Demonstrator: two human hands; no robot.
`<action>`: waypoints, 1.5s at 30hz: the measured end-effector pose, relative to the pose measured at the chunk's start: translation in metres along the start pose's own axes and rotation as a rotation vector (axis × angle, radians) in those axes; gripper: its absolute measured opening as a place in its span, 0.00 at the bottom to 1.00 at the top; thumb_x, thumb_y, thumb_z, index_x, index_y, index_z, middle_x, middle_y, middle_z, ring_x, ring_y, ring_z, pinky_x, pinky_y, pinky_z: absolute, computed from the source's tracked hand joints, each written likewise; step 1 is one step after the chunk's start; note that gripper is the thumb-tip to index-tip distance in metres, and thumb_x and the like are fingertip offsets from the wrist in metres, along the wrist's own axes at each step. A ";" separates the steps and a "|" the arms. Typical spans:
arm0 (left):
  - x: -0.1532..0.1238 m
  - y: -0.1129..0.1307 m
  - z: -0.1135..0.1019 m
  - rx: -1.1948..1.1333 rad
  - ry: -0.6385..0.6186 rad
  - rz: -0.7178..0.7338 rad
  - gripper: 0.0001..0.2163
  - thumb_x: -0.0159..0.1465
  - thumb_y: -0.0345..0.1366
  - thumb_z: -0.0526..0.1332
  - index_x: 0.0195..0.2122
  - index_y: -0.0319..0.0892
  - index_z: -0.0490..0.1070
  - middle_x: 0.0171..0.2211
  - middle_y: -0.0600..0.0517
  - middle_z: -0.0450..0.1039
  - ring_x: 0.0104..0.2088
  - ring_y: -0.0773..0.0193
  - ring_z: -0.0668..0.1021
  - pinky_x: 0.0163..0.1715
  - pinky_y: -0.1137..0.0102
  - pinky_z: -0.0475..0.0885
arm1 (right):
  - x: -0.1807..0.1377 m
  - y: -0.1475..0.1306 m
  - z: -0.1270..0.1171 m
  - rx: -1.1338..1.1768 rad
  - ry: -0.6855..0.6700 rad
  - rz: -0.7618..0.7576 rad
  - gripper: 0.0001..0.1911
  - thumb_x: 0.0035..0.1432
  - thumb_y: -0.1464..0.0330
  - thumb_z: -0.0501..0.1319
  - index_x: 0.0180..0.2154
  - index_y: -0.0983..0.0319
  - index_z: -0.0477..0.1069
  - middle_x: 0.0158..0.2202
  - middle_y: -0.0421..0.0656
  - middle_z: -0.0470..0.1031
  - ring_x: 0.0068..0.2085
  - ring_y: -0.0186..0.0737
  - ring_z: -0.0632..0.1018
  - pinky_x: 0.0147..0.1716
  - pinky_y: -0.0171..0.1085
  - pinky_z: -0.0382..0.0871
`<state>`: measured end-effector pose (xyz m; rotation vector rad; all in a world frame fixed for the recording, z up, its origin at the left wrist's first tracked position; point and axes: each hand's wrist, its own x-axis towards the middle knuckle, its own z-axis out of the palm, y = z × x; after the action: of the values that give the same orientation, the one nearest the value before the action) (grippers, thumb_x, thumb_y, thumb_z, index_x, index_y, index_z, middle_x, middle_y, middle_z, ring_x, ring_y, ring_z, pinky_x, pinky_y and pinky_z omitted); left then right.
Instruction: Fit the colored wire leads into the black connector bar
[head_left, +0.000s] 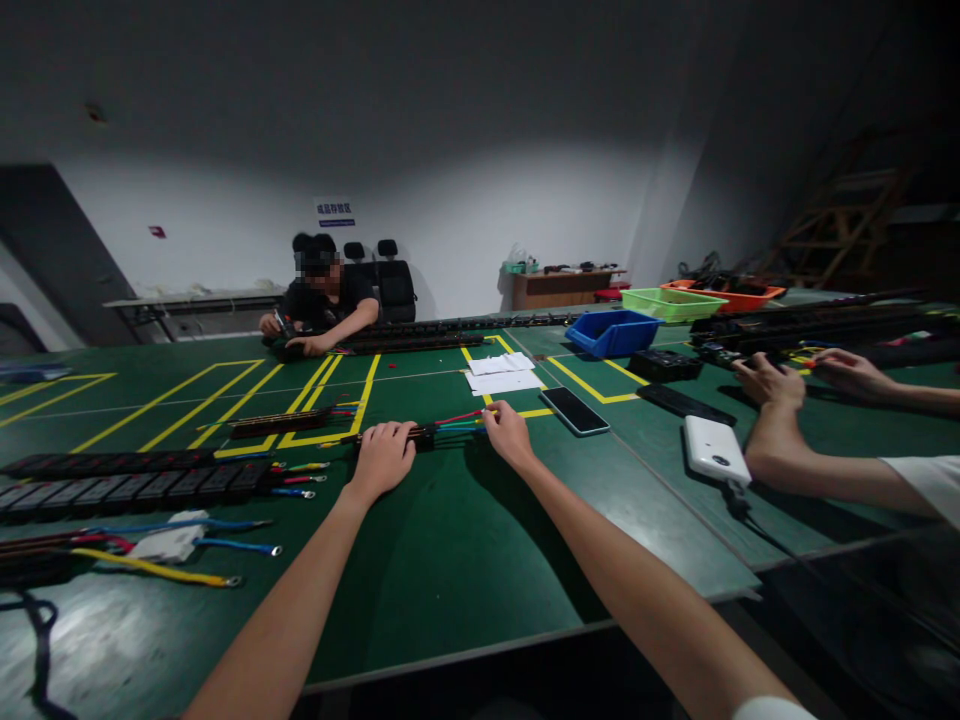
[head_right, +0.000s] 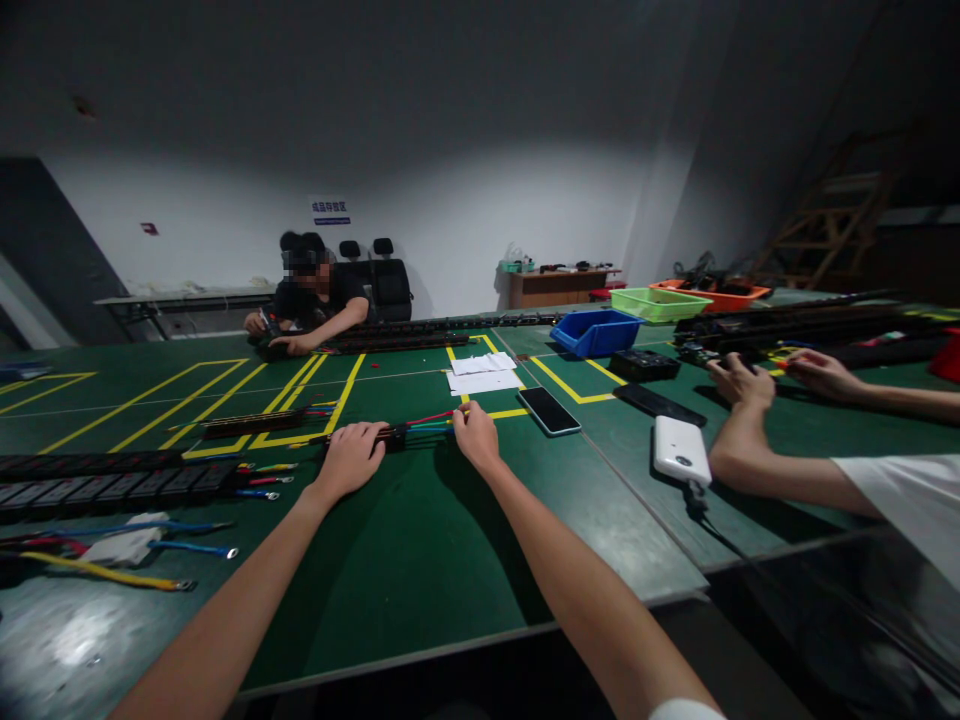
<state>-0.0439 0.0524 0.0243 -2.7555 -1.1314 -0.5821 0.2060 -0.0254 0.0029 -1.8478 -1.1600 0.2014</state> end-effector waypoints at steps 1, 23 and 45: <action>0.000 0.000 0.000 -0.001 0.000 0.001 0.20 0.71 0.41 0.49 0.58 0.43 0.72 0.53 0.42 0.76 0.55 0.49 0.75 0.60 0.50 0.65 | 0.000 0.000 0.000 0.002 0.000 0.000 0.14 0.69 0.64 0.55 0.47 0.63 0.75 0.40 0.48 0.80 0.38 0.43 0.79 0.35 0.35 0.66; 0.000 0.000 0.000 0.006 0.005 0.000 0.20 0.71 0.41 0.49 0.59 0.43 0.72 0.54 0.42 0.76 0.56 0.49 0.75 0.60 0.50 0.65 | 0.006 0.008 0.011 0.162 -0.078 -0.136 0.30 0.66 0.58 0.53 0.64 0.65 0.67 0.27 0.39 0.72 0.30 0.41 0.72 0.33 0.37 0.64; 0.001 -0.002 0.004 0.019 0.026 0.009 0.20 0.71 0.41 0.50 0.58 0.43 0.72 0.52 0.42 0.77 0.54 0.50 0.76 0.59 0.50 0.65 | 0.005 0.008 0.008 0.217 -0.020 -0.151 0.30 0.61 0.60 0.54 0.61 0.64 0.71 0.21 0.35 0.65 0.27 0.39 0.68 0.32 0.36 0.62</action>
<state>-0.0435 0.0552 0.0205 -2.7272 -1.1130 -0.6019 0.2097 -0.0173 -0.0061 -1.5654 -1.2354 0.2500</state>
